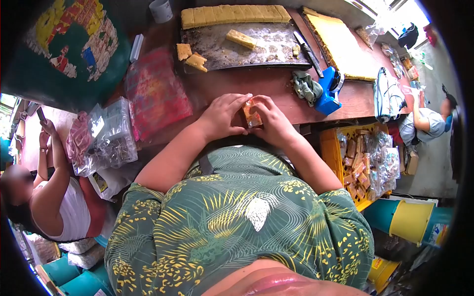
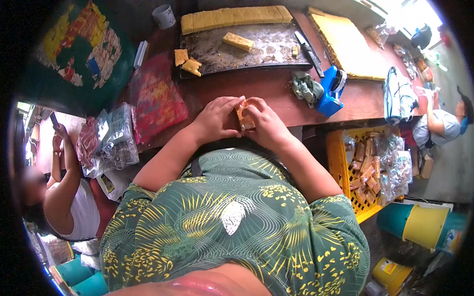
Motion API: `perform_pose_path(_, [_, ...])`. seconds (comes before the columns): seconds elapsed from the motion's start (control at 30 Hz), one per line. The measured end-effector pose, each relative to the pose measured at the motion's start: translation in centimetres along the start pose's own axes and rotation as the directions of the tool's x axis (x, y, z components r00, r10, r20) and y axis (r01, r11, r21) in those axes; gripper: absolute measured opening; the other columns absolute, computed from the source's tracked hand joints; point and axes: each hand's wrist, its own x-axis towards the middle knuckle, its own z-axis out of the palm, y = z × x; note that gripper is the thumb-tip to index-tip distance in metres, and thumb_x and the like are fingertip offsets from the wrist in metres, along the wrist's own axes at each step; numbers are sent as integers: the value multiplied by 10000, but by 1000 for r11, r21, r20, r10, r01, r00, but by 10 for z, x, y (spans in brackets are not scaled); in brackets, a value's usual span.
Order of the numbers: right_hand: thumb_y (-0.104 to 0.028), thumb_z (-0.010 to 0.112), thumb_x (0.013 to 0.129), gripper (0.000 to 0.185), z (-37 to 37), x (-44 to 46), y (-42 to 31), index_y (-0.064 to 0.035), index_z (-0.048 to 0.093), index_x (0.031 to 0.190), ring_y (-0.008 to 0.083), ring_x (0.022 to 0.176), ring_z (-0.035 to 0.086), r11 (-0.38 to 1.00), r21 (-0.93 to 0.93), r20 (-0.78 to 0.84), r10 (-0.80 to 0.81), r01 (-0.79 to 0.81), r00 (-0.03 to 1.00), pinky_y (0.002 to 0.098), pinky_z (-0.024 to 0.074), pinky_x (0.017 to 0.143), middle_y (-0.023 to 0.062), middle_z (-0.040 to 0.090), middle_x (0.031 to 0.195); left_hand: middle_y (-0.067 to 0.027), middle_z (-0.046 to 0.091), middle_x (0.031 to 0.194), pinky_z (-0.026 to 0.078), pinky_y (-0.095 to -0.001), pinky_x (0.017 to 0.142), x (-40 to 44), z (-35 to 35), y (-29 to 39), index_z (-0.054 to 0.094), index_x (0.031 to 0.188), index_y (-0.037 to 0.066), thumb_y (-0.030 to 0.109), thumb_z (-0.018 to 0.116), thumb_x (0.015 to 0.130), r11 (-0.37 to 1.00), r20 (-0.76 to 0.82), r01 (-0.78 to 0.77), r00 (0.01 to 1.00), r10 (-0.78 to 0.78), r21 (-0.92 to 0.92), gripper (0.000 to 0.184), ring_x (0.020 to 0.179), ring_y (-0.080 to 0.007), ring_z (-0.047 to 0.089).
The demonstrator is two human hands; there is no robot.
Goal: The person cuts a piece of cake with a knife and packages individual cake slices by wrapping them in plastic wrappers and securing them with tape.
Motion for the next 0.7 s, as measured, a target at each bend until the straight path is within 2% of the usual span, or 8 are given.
perform_pose_path(0.1, [-78, 818, 741, 493, 2, -6, 1, -17, 602, 1180, 445, 1224, 594, 996, -48, -9, -79, 79, 997, 466, 545, 1013, 250, 546, 1362, -158, 496, 1518, 358, -463, 1211, 2, -8, -3, 439, 1556, 96, 360, 873, 792, 985, 18, -61, 998, 64, -163, 917, 1435, -334, 454])
perform_pose_path(0.23, [-1, 751, 763, 378, -38, -25, 0, 8, 630, 1121, 459, 1130, 652, 998, -40, -165, 34, -41, 986, 440, 567, 973, 237, 648, 1233, -173, 515, 1512, 384, -443, 1198, -6, -36, -2, 538, 1474, 46, 316, 836, 857, 955, 48, -63, 996, 81, -291, 737, 1424, -338, 481])
perform_pose_path(0.33, [39, 706, 837, 295, -121, -63, -15, -36, 663, 1119, 207, 902, 748, 966, 79, -450, 254, -246, 856, 353, 607, 782, 122, 720, 1085, -156, 585, 1432, 463, -433, 1127, -30, -83, -8, 664, 1311, 65, 308, 802, 890, 975, -256, 15, 964, -73, -220, 505, 1327, -332, 565])
perform_pose_path(0.37, [2, 706, 855, 248, -166, -87, -15, -30, 671, 1099, 211, 912, 753, 886, -38, -435, 402, -463, 806, 319, 593, 769, 124, 724, 1031, -154, 588, 1423, 471, -433, 1114, -41, -87, -34, 677, 1278, 62, 308, 802, 893, 982, -385, 68, 913, -133, -177, 473, 1314, -332, 570])
perform_pose_path(0.47, [-88, 730, 888, 193, -250, -129, -25, -4, 702, 1060, 276, 897, 730, 652, -290, -445, 556, -700, 702, 387, 572, 822, 146, 724, 985, -150, 594, 1398, 485, -438, 1089, -70, -110, -84, 693, 1206, 59, 310, 801, 899, 933, -583, 356, 769, -261, 53, 411, 1303, -338, 575])
perform_pose_path(0.5, [-129, 754, 891, 227, -261, -127, -32, 5, 703, 1066, 317, 999, 711, 515, -511, -497, 476, -688, 726, 420, 542, 914, 158, 724, 1022, -152, 591, 1400, 483, -441, 1088, -76, -111, -93, 698, 1180, 54, 317, 808, 891, 904, -540, 421, 780, -316, 78, 406, 1305, -341, 573])
perform_pose_path(0.57, [-195, 755, 920, 275, -259, -102, -31, -6, 693, 1110, 303, 1027, 689, 532, -501, -566, 394, -682, 724, 400, 522, 940, 154, 713, 1095, -157, 586, 1402, 481, -447, 1087, -83, -106, -110, 709, 1129, 44, 332, 822, 876, 831, -456, 539, 780, -430, 139, 399, 1310, -348, 570])
perform_pose_path(0.7, [-238, 803, 884, 324, -190, -8, -17, -43, 714, 1128, 336, 1122, 677, 849, -469, -323, 93, -245, 942, 423, 507, 1013, 153, 721, 1179, -168, 609, 1378, 472, -452, 1089, -82, -105, -117, 731, 979, 32, 358, 850, 832, 817, -448, 574, 746, -493, 58, 377, 1298, -365, 577])
